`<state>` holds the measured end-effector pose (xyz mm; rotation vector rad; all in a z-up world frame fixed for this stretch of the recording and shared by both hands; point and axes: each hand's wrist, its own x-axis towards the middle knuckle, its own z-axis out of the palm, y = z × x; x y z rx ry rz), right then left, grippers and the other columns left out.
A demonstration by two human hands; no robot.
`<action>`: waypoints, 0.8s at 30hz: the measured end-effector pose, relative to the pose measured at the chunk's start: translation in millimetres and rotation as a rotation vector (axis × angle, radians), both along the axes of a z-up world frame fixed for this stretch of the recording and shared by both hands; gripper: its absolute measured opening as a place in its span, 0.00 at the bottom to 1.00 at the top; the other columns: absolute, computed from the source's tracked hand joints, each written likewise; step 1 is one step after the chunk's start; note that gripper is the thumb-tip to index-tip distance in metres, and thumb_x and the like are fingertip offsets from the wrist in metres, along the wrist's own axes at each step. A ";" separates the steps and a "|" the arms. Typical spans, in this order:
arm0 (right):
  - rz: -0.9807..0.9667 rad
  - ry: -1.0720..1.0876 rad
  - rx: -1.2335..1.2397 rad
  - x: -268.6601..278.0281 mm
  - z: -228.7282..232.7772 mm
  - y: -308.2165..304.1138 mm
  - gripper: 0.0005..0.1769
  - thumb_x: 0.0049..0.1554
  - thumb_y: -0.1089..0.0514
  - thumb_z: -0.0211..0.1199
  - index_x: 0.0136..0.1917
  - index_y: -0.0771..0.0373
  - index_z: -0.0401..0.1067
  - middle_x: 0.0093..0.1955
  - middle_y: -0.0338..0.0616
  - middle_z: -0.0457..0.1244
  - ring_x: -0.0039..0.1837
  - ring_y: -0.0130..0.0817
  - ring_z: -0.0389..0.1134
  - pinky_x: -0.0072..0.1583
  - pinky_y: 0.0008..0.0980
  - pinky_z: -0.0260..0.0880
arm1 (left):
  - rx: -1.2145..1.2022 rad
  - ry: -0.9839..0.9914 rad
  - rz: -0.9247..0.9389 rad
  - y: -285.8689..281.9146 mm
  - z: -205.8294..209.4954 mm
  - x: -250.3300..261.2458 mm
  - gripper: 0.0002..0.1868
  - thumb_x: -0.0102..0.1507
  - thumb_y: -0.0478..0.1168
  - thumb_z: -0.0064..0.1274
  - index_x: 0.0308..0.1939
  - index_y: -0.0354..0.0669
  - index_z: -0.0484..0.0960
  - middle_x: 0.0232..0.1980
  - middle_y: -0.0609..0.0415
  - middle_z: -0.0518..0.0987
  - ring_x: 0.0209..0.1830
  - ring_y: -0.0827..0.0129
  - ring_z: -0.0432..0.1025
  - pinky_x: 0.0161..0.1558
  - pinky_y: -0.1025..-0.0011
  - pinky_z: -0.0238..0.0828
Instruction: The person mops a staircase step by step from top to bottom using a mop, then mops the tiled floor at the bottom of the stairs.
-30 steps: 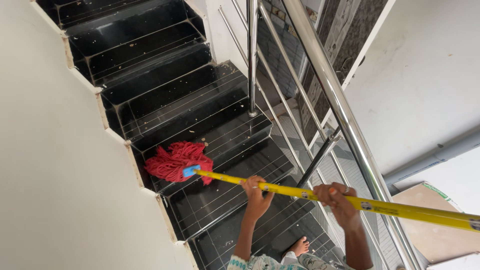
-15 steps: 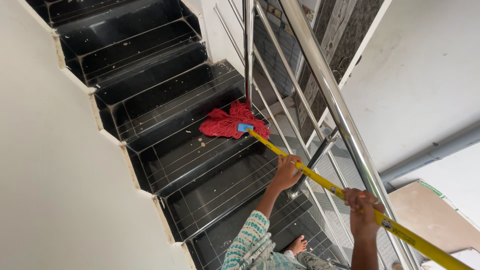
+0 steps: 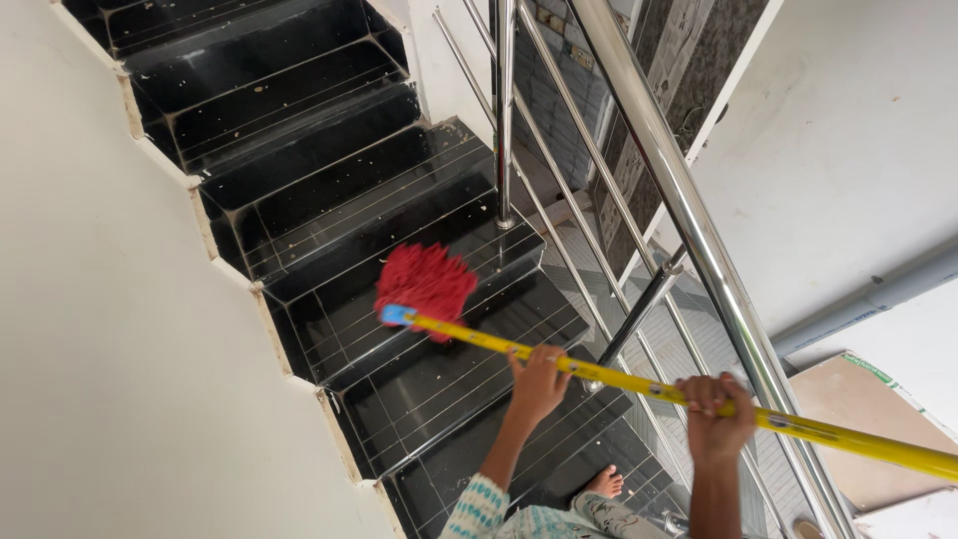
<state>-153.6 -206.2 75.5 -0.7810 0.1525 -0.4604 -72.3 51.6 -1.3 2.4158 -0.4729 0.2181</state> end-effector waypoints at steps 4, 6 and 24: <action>0.178 0.034 0.086 17.2 -28.2 43.6 0.17 0.60 0.56 0.52 0.30 0.52 0.54 0.24 0.33 0.46 0.33 0.31 0.49 0.59 0.45 0.61 | 0.018 0.043 0.173 57.8 -12.7 -27.5 0.20 0.62 0.42 0.59 0.56 0.53 0.71 0.55 0.59 0.73 0.66 0.63 0.68 0.70 0.21 0.25; 0.289 0.014 0.085 24.9 -35.8 71.7 0.17 0.60 0.57 0.51 0.30 0.53 0.54 0.24 0.35 0.47 0.34 0.33 0.51 0.60 0.46 0.62 | 0.028 0.055 0.238 83.4 -21.8 -37.0 0.19 0.63 0.42 0.59 0.56 0.54 0.71 0.56 0.59 0.73 0.67 0.64 0.66 0.71 0.21 0.25; 0.271 -0.319 -0.222 25.8 -0.1 14.6 0.21 0.59 0.63 0.53 0.26 0.56 0.54 0.24 0.39 0.48 0.32 0.34 0.55 0.54 0.48 0.65 | -0.176 -0.176 0.132 9.0 -25.4 29.6 0.28 0.57 0.37 0.62 0.59 0.45 0.69 0.63 0.50 0.70 0.76 0.51 0.56 0.72 0.26 0.32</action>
